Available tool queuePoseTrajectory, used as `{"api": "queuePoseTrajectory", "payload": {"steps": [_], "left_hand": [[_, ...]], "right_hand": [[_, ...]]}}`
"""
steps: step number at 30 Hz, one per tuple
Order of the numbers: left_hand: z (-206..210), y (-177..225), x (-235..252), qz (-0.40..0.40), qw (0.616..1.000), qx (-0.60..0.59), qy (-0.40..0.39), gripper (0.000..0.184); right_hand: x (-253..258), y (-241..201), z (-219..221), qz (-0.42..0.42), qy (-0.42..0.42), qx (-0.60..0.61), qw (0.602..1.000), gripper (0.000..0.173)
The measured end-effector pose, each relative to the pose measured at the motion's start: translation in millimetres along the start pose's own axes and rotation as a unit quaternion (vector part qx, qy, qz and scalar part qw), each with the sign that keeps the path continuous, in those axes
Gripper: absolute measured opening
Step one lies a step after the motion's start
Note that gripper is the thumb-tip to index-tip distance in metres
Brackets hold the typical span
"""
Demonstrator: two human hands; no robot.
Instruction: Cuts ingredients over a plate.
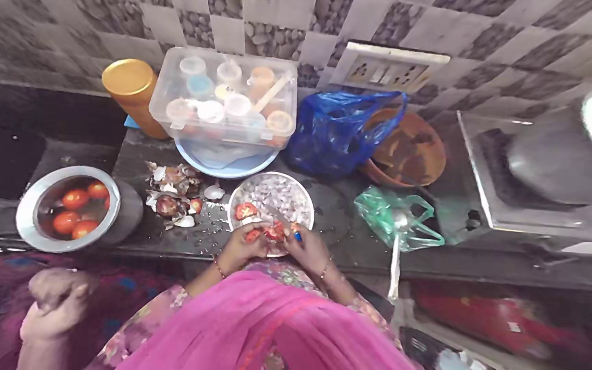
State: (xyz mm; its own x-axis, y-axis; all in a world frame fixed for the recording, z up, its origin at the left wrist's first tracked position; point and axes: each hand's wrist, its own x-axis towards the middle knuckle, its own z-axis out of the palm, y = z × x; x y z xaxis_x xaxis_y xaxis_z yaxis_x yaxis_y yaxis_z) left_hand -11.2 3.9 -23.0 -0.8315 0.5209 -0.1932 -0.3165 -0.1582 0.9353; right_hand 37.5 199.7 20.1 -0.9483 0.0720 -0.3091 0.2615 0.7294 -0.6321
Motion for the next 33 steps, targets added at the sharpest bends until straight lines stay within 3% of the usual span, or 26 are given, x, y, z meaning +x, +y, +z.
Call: {"api": "queuePoseTrajectory", "payload": {"steps": [3,8,10,13,16,21,33], "left_hand": [[0,3,-3,-0.032,0.999,-0.007,-0.001,0.047],[-2,1,-3,-0.031,0.999,-0.028,-0.006,0.035],[-2,4,-4,-0.036,0.998,-0.046,-0.007,0.032],[-2,10,-4,-0.066,0.994,-0.082,-0.019,0.029],[-2,9,-4,-0.086,0.987,-0.133,-0.038,0.025],[0,12,-5,-0.1,0.982,-0.15,-0.057,0.021],[-7,9,-2,-0.111,0.978,-0.133,-0.118,0.015]], "right_hand": [[1,-3,-10,0.032,-0.018,-0.135,0.99,0.052],[9,0,-12,0.048,-0.025,-0.179,0.982,0.046],[10,6,-9,0.031,0.007,-0.148,0.989,0.043],[9,18,0,-0.064,0.06,0.009,0.996,0.039],[7,15,10,-0.107,0.031,0.152,0.982,0.034],[12,10,23,-0.141,-0.003,0.172,0.975,0.043],[19,18,26,-0.187,-0.025,0.18,0.965,0.04]]}}
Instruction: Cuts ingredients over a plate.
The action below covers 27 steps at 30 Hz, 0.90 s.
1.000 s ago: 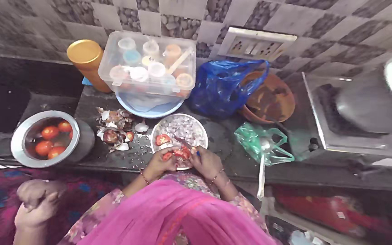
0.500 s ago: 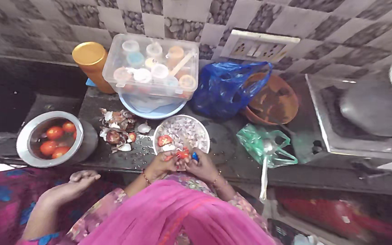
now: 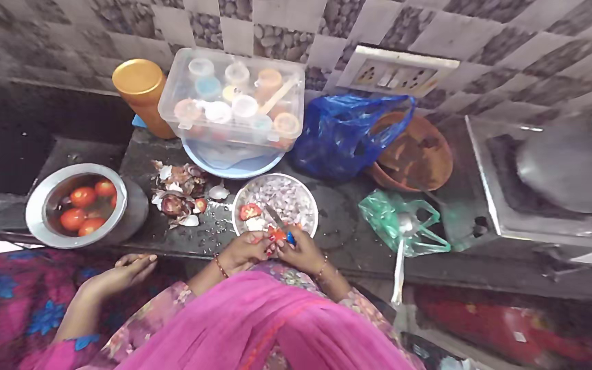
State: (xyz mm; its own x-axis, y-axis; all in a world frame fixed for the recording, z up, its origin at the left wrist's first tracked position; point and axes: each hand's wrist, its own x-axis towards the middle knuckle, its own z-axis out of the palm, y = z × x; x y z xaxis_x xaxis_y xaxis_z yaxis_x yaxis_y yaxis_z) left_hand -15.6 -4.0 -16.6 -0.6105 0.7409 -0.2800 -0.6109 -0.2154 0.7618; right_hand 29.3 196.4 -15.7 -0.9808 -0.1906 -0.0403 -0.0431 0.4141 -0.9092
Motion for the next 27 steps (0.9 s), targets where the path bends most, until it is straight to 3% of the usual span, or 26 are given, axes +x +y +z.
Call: {"api": "queuePoseTrajectory", "payload": {"steps": [6,14,24,27], "left_hand": [[-4,-6,3,0.029,0.999,-0.01,-0.033,0.015],[-1,-5,5,0.072,0.996,0.05,-0.013,0.022],[2,1,2,0.01,0.998,0.062,-0.005,0.014],[7,5,1,-0.002,0.991,0.132,0.019,0.026]], "right_hand": [[-1,1,2,-0.001,0.006,-0.024,1.0,0.038],[-5,-6,11,0.039,0.064,-0.069,0.995,0.037],[-5,-3,9,0.0,0.03,-0.03,0.999,0.034],[-9,-12,8,0.028,0.014,-0.021,0.999,0.03]]}}
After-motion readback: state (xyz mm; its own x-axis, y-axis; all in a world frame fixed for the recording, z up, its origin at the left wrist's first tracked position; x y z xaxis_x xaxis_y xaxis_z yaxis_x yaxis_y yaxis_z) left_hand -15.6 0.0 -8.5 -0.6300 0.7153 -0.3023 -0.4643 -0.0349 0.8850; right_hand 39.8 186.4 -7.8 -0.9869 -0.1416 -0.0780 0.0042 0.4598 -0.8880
